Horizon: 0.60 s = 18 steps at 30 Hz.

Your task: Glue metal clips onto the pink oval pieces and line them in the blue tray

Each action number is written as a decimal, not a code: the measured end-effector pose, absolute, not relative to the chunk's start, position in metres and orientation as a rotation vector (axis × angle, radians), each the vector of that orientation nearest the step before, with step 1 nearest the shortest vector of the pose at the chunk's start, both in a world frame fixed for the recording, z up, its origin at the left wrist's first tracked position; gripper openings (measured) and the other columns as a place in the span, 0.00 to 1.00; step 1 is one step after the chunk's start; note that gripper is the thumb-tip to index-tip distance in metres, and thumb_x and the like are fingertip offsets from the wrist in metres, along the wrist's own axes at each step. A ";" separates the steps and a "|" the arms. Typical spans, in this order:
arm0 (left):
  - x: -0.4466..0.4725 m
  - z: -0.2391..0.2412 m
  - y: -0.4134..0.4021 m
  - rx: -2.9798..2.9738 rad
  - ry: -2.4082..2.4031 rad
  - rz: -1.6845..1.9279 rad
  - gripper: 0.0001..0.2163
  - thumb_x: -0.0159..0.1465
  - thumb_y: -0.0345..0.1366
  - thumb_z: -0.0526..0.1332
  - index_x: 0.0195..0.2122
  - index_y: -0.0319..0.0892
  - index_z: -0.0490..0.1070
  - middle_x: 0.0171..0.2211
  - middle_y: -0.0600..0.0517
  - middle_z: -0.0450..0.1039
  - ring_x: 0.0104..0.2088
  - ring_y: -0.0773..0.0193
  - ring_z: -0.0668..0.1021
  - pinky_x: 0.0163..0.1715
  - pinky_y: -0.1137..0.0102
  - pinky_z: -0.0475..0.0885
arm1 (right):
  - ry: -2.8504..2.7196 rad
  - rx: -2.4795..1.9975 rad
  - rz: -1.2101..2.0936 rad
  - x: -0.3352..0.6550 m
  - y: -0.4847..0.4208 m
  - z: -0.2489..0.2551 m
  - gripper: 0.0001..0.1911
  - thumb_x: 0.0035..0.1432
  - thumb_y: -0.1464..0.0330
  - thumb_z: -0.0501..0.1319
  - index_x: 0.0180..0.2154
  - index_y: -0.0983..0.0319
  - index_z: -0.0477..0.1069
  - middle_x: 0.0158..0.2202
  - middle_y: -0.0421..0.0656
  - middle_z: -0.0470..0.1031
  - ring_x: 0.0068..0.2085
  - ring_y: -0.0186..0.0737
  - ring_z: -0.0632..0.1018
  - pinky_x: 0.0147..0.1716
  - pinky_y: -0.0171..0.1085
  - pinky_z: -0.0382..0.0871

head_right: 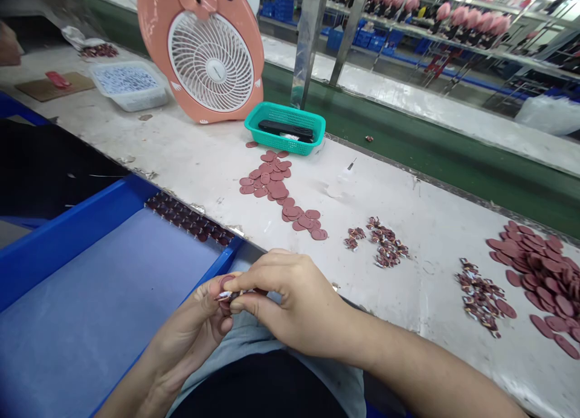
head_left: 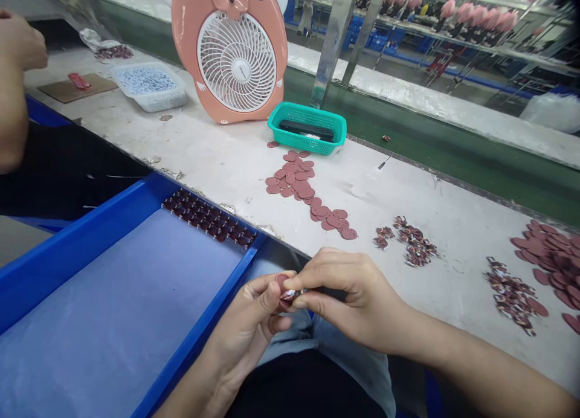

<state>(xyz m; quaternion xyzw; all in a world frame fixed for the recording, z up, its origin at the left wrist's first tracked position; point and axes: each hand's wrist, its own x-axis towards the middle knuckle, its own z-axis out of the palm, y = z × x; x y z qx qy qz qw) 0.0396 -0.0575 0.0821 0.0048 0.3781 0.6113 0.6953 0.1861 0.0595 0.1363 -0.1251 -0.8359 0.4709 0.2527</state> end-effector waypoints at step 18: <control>0.030 0.083 -0.050 0.065 0.820 1.301 0.22 0.47 0.48 0.77 0.40 0.41 0.83 0.31 0.50 0.77 0.31 0.67 0.78 0.17 0.81 0.76 | -2.228 -0.438 1.303 0.188 0.057 0.128 0.10 0.62 0.72 0.66 0.46 0.58 0.79 0.34 0.41 0.76 0.33 0.32 0.75 0.31 0.31 0.71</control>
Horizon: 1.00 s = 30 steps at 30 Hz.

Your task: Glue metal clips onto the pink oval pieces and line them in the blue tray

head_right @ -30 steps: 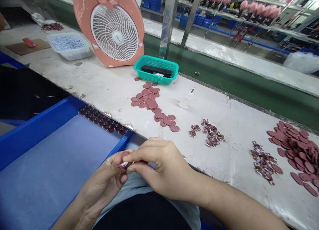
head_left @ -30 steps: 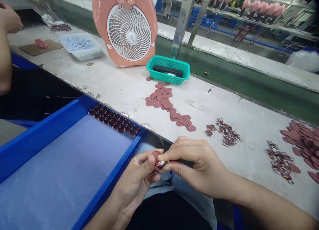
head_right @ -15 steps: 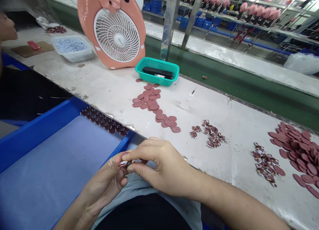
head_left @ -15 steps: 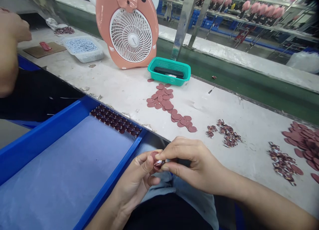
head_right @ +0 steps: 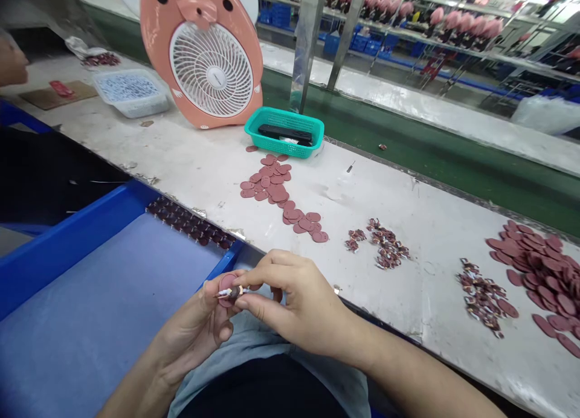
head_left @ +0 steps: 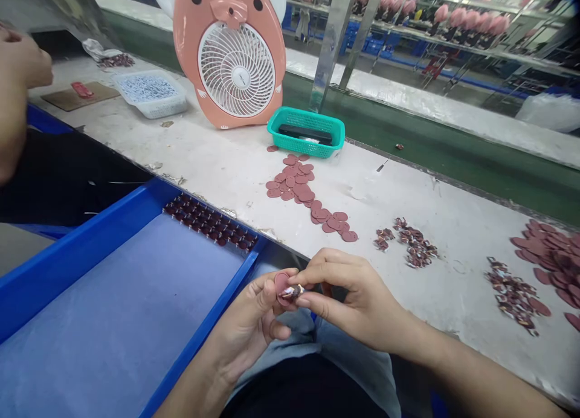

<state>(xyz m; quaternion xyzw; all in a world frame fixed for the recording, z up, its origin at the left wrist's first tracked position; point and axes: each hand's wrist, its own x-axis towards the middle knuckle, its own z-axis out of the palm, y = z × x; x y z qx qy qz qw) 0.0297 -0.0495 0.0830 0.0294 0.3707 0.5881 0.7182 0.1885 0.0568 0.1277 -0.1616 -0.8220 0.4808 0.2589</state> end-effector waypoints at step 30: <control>-0.124 -0.057 -0.026 0.778 2.356 0.634 0.12 0.67 0.43 0.62 0.46 0.41 0.75 0.46 0.47 0.77 0.43 0.56 0.79 0.45 0.54 0.76 | -2.328 -0.502 0.355 0.198 0.027 0.055 0.12 0.58 0.81 0.65 0.45 0.68 0.74 0.30 0.46 0.75 0.28 0.36 0.71 0.25 0.36 0.68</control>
